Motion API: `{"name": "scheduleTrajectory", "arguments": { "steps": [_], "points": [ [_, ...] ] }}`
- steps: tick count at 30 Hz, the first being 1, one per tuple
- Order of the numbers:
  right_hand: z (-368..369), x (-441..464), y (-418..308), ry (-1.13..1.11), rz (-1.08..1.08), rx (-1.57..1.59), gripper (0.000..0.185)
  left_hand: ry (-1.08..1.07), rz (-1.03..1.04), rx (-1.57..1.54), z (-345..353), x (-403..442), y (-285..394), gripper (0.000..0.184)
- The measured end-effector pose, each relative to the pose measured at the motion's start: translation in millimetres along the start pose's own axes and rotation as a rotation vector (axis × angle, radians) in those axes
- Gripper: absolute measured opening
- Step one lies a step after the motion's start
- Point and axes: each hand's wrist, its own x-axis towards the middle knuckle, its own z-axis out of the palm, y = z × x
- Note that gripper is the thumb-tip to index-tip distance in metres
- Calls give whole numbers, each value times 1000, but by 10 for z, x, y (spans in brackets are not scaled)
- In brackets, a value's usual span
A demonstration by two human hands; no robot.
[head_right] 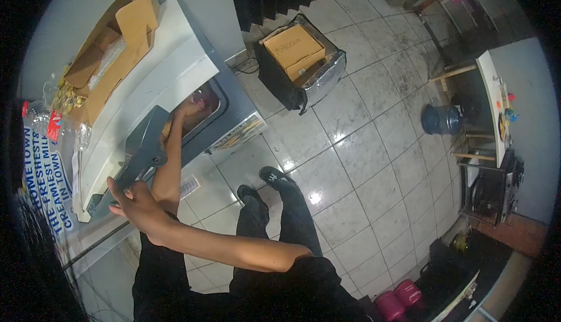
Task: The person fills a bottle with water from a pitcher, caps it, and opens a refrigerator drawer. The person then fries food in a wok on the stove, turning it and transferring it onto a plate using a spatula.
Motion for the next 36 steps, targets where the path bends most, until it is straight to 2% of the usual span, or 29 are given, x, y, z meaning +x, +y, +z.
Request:
{"name": "scheduleTrajectory", "arguments": {
  "steps": [1, 5, 10, 12, 13, 16, 18, 23, 26, 28, 30, 31, 32, 33, 34, 35, 36],
  "points": [
    [19, -24, -20, 82, 12, -13, 47, 8, 1, -2, 0, 12, -30, 28],
    [18, 25, 19, 28, 19, -29, 47, 1, 3, -18, 48, 19, -71, 27],
    [59, 34, 31, 105, -9, -22, 47, 10, 8, -31, 102, 76, -122, 26],
    [3, 99, 159, -3, 12, -70, 60, 9, 2, -37, 130, 99, -139, 25],
    [-4, 95, 146, 1, 13, -69, 60, 8, 4, -42, 133, 103, -147, 25],
    [-3, 85, 109, -60, -10, -61, 60, 5, -2, -58, 149, 99, -133, 24],
    [38, 62, 85, 56, -21, -69, 47, 2, -8, -64, 142, 93, -123, 24],
    [3, 64, 131, 107, -4, -77, 49, 48, -71, -112, 44, 107, -155, 23],
    [-58, 88, 145, 117, -39, -72, 51, 126, -208, -220, -135, -51, -74, 22],
    [-73, 80, 103, 88, -68, -62, 53, 201, -356, -333, -333, -294, 55, 21],
    [-48, 25, 49, 187, -100, -19, 53, 258, -522, -466, -551, -693, 268, 21],
    [-80, 46, 104, 166, -99, -30, 53, 269, -610, -542, -646, -915, 389, 21],
    [-136, 85, 182, 248, -157, -96, 49, 284, -723, -668, -753, -1114, 483, 20],
    [-147, 114, 234, 328, -218, -162, 46, 320, -881, -977, -845, -1310, 560, 20],
    [-125, 106, 183, 303, -221, -172, 46, 465, -1090, -1384, -915, -1522, 644, 20],
    [-122, 66, 81, 330, -188, -175, 41, 402, -1139, -1422, -1030, -1762, 691, 20],
    [-120, 17, 35, 354, -153, -180, 36, 167, -930, -900, -1157, -1961, 682, 20]
  ]
}}
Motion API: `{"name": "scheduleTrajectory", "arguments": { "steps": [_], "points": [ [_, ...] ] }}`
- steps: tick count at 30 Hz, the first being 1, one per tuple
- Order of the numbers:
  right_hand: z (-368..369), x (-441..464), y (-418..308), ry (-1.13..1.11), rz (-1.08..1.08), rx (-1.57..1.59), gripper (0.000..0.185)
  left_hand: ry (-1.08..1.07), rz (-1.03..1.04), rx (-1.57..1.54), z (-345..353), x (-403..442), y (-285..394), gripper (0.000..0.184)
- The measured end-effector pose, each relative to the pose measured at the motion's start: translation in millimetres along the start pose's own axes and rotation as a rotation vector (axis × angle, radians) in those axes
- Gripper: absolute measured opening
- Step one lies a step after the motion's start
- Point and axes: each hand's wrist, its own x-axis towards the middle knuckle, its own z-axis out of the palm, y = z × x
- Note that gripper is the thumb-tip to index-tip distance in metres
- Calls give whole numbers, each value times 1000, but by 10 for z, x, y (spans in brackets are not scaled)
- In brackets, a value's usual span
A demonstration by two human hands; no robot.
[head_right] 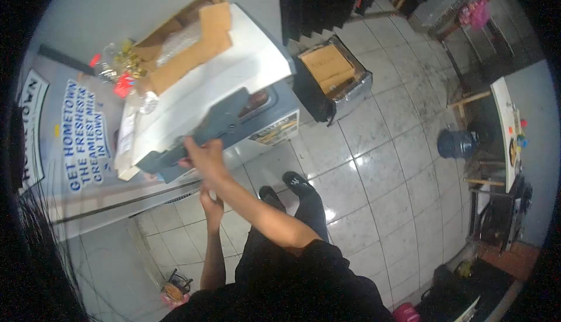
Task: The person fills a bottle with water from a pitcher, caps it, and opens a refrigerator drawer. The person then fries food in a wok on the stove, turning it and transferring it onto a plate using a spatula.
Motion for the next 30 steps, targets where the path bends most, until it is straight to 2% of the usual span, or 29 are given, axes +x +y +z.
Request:
{"name": "scheduleTrajectory", "arguments": {
  "steps": [1, 5, 9, 11, 14, 18, 20, 24, 27, 29, 30],
  "points": [
    [-88, 81, 106, -16, -6, 31, 33, -49, 209, 559, -174, -144, -47, 20],
    [-428, 249, 381, -16, -47, 86, 30, 23, 163, 476, -510, -324, -12, 20],
    [-791, 356, 635, -16, -48, 57, 28, 17, 157, 543, -681, -254, 33, 23],
    [-1070, 590, 906, 69, 26, 73, 29, -25, 29, 400, -704, -188, 20, 24],
    [-1269, 709, 1114, 134, -26, 57, 29, -53, 74, 296, -729, -101, 32, 26],
    [-1405, 746, 1148, 9, -18, 25, 31, -52, 64, 229, -766, 4, 34, 24],
    [-1411, 717, 1128, -59, -76, -10, 35, 23, -83, 19, -794, 70, 8, 21],
    [-1438, 733, 1073, -1, -52, -124, 42, -11, -97, 67, -895, 156, -89, 23],
    [-1359, 661, 994, -44, -80, -152, 46, -94, -112, 61, -814, 208, -74, 25],
    [-1318, 652, 999, -1, -96, -229, 61, -128, -92, 44, -693, 234, -66, 25],
    [-1296, 654, 1013, 25, -102, -247, 63, -136, -90, 38, -614, 243, -125, 25]
  ]
}}
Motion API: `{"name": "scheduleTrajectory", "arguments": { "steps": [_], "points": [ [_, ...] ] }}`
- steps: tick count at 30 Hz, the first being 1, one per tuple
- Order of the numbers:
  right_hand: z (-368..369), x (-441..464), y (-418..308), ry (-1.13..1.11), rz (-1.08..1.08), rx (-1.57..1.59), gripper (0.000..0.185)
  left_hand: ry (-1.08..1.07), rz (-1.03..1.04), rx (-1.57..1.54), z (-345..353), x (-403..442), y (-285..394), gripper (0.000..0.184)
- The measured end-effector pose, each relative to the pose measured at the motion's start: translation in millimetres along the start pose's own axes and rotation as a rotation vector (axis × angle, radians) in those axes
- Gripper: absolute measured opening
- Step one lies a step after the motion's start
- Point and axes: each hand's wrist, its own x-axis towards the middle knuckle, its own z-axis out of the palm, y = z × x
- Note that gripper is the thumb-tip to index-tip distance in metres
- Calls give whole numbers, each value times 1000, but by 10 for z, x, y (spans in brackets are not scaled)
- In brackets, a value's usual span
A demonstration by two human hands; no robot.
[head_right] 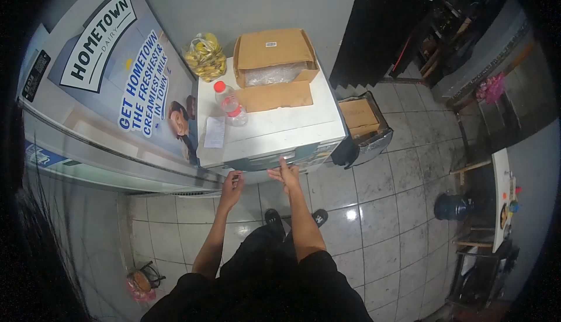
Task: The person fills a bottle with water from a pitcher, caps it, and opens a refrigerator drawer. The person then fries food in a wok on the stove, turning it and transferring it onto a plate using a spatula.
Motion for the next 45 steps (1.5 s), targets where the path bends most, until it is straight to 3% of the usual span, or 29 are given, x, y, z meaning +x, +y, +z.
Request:
{"name": "scheduleTrajectory", "arguments": {
  "steps": [2, 5, 9, 12, 16, 20, 21, 23, 24, 25, 26, 27, 28, 30, 31, 33, 34, 35, 36, 37, 39, 41, 43, 44, 45],
  "points": [
    [28, -3, -25, 13, -1, -26, 62, 23, 205, 20, 176, 103, -121, 25],
    [16, -80, -61, 51, 36, -96, 61, -94, 17, -7, 340, 67, 39, 25],
    [-149, -191, -141, 29, 86, -228, 58, -218, -9, 105, 437, 51, 345, 21],
    [-481, -442, -431, -87, 99, -424, 45, -300, 63, 170, 468, 121, 499, 18],
    [-927, -1051, -1227, -151, -214, -377, 19, -405, 247, 123, 421, 171, 1113, 18],
    [-1146, -2176, -2214, -210, -674, -270, 30, -563, 397, -13, 426, -242, 2326, 24],
    [-1334, -2286, -2247, -189, -691, -267, 30, -586, 412, -12, 524, -295, 2445, 24],
    [-1736, -2536, -2291, -619, -1040, 283, 39, -1164, 406, -758, 809, -390, 2628, 32],
    [-2069, -2429, -2138, -790, -1089, 511, 43, -1492, 338, -1119, 1162, -335, 2461, 41],
    [-2391, -2260, -1983, -658, -1107, 519, 40, -1541, 325, -1118, 1626, -281, 2258, 41],
    [-2744, -2048, -1775, -206, -989, 324, 36, -1408, -84, -1001, 2144, -260, 2055, 41],
    [-3068, -1929, -1509, 262, -775, -155, 33, -1249, -467, -837, 2599, -330, 1937, 42],
    [-3315, -1934, -1288, 509, -512, -1031, 29, -1310, -489, -814, 2961, -500, 1876, 42],
    [-3684, -2604, -1213, 396, -280, -1347, 14, -1415, -281, -341, 3634, -996, 1715, 38],
    [-3971, -2909, -1302, 475, -275, -1337, 14, -1448, -136, -119, 3982, -1241, 1679, 38],
    [-4466, -3591, -1265, 690, -453, -432, 14, -1484, 170, 323, 4584, -1718, 1633, 38],
    [-4722, -4013, -1303, 874, -543, -654, 19, -1572, 279, 273, 4847, -1893, 1786, 26],
    [-4890, -4471, -1392, 985, -467, -673, 21, -1656, 294, 285, 5109, -2081, 1978, 26],
    [-4983, -4957, -1499, 1082, -382, -693, 23, -1606, 571, 275, 5358, -2296, 2190, 22],
    [-4980, -5442, -1654, 1142, -481, -611, 24, -1527, 846, 241, 5590, -2533, 2440, 19],
    [-4750, -6242, -1822, 1260, -579, -508, 26, -1600, 867, -13, 5768, -3028, 3121, 15],
    [-4679, -6839, -1863, 1204, -1113, -345, 32, -1754, 932, -105, 5878, -3451, 3728, 15],
    [-4747, -7146, -1539, 926, -1587, -55, 42, -1907, 982, -210, 6221, -3760, 3860, 15],
    [-4891, -7224, -1354, 755, -1783, 23, 46, -2186, 847, -394, 6466, -3914, 3812, 15],
    [-5128, -7242, -1154, 816, -1800, 6, 46, -2451, 675, -581, 6735, -4113, 3718, 15]
  ]
}}
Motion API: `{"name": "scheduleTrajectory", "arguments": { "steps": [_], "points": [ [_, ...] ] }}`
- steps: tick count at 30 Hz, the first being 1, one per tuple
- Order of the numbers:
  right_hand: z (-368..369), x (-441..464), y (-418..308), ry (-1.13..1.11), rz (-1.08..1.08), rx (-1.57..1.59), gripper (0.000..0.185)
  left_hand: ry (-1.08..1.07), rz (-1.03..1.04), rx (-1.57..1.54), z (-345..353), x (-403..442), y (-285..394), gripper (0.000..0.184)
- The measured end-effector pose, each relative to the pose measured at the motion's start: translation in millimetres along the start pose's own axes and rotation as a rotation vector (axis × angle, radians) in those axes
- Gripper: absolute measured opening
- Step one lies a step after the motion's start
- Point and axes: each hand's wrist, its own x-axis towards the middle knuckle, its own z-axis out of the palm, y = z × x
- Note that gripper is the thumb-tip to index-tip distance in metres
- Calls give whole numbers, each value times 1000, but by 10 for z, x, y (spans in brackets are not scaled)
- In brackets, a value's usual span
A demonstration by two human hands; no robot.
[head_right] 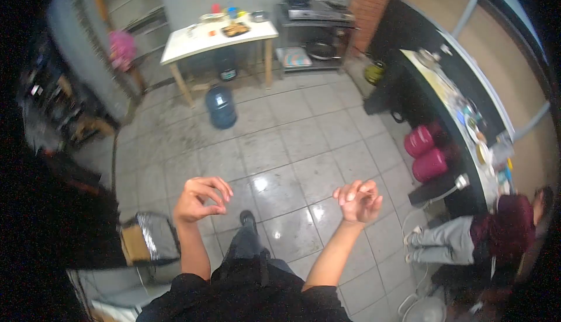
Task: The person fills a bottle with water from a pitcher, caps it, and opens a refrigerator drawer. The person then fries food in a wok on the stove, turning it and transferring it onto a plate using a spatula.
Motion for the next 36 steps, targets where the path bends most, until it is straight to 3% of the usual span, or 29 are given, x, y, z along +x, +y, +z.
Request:
{"name": "scheduleTrajectory", "arguments": {
  "steps": [1, 3, 4, 5, 6, 8, 9, 10, 12, 13, 15, 17, 18, 20, 21, 22, 23, 24, 25, 26, 27, 28, 29, 30, 32, 33, 34, 35, 36],
  "points": [
    [-293, -116, 166, 156, 68, -42, 47, -35, -6, -374, -26, 109, -575, 18],
    [-919, -233, 595, 469, 208, -90, 47, 138, -688, -666, 20, 444, -1623, 24],
    [-1123, -287, 773, 633, 275, -96, 47, -116, -873, 291, 182, 331, -2331, 22],
    [-1307, -291, 900, 650, 245, -108, 47, -354, -875, 1275, 296, 293, -2858, 22],
    [-1497, -273, 1026, 584, 388, -337, 42, -768, -431, 1279, 125, 536, -2962, 26],
    [-1754, -268, 1251, 466, 673, -782, 34, -292, -822, 102, 320, 1250, -2647, 32],
    [-1873, -144, 1264, 404, 835, -1001, 31, -313, -726, 127, 219, 1538, -2890, 29],
    [-1974, -78, 1216, 437, 843, -1004, 31, -336, -647, 140, 141, 1721, -3082, 27],
    [-2261, 510, 962, 413, 756, -1441, 27, -212, -279, 623, -22, 2274, -3198, 23],
    [-2397, 691, 825, 500, 768, -1482, 30, -241, -266, 595, -103, 2602, -3207, 22],
    [-2325, 1204, 480, 635, 671, -1421, 28, -295, -259, 566, -201, 3108, -3109, 20],
    [-2292, 1623, 171, 665, 555, -1270, 29, -248, -336, 265, -244, 3587, -2927, 17],
    [-2233, 1770, 43, 668, 460, -1190, 29, -263, -328, 272, -271, 3754, -2813, 17],
    [-2284, 1993, -124, 666, 354, -1107, 29, -252, -183, 108, -340, 4056, -2583, 20],
    [-2356, 2041, -171, 626, 170, -982, 31, -256, -177, 113, -435, 4225, -2437, 20],
    [-2469, 2066, -166, 579, -7, -851, 33, -347, -197, 19, -562, 4363, -2280, 22],
    [-2682, 2091, -79, 576, -11, -845, 33, -436, -220, -73, -662, 4525, -2285, 25],
    [-2981, 2119, 40, 373, -221, -449, 35, -431, -217, -65, -713, 4709, -2486, 25],
    [-3335, 2193, 133, 160, -404, -45, 36, -614, -128, -541, -743, 4890, -2789, 29],
    [-3809, 2373, 294, 149, -391, -34, 36, -776, -23, -1020, -777, 5084, -3173, 35],
    [-4301, 2556, 614, 347, -199, -38, 31, -918, -188, -1322, -754, 5250, -3848, 37],
    [-4724, 2742, 995, 540, -2, -39, 26, -889, -203, -1318, -791, 5278, -4300, 37],
    [-5060, 2964, 1281, 709, 202, -51, 21, -933, -226, -805, -838, 5321, -4735, 38],
    [-5251, 3092, 1492, 689, 220, -43, 21, -935, -241, -290, -860, 5387, -5116, 41],
    [-5536, 3277, 1784, 198, 661, -1684, 20, -830, -265, 731, -839, 5734, -5369, 52],
    [-5813, 3534, 1816, 374, 584, -1352, 20, -498, -704, 160, -751, 5891, -5266, 52],
    [-5965, 3685, 1856, 527, 537, -997, 21, -426, -827, 101, -870, 6127, -5098, 49],
    [-6070, 3969, 1823, 553, 575, -942, 21, -354, -739, 142, -1000, 6125, -5190, 46],
    [-6125, 4227, 1761, 476, 619, -1191, 20, -284, -622, 201, -1172, 6239, -5317, 43]
  ]
}}
